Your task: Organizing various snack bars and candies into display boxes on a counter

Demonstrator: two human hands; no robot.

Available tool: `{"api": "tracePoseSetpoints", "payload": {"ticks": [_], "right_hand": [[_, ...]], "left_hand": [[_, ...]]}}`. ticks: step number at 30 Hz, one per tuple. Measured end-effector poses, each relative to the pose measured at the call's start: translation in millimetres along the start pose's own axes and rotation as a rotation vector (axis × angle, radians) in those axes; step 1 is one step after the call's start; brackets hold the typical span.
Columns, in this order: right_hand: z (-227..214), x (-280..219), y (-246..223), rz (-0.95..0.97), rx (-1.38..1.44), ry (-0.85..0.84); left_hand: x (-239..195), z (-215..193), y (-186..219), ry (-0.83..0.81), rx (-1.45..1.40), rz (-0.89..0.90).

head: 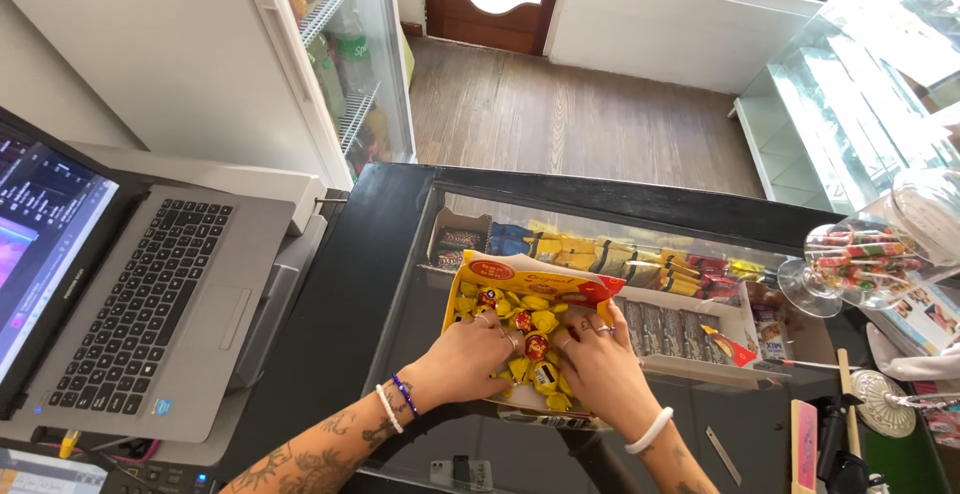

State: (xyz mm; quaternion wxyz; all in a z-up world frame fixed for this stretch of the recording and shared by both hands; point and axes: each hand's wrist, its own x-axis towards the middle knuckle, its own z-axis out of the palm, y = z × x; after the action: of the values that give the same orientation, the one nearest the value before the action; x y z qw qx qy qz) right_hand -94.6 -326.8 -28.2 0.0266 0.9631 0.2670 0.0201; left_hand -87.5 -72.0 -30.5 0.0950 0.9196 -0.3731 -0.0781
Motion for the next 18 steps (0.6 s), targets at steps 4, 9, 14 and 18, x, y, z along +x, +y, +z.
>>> {"api": "tracePoseSetpoints", "payload": {"ticks": [4, 9, 14, 18], "right_hand": [[-10, 2, -10, 0.046, -0.101, -0.012], [-18, 8, -11, 0.102, -0.002, -0.187], [-7, 12, -3, 0.083, 0.024, -0.129], [-6, 3, 7, -0.028, 0.382, 0.192]], "left_hand": [[-1, -6, 4, 0.102, -0.033, 0.016], [4, 3, -3, 0.095, -0.083, -0.145], [7, 16, -11, 0.137, -0.069, -0.124], [7, 15, -16, 0.173, -0.101, -0.134]]}}
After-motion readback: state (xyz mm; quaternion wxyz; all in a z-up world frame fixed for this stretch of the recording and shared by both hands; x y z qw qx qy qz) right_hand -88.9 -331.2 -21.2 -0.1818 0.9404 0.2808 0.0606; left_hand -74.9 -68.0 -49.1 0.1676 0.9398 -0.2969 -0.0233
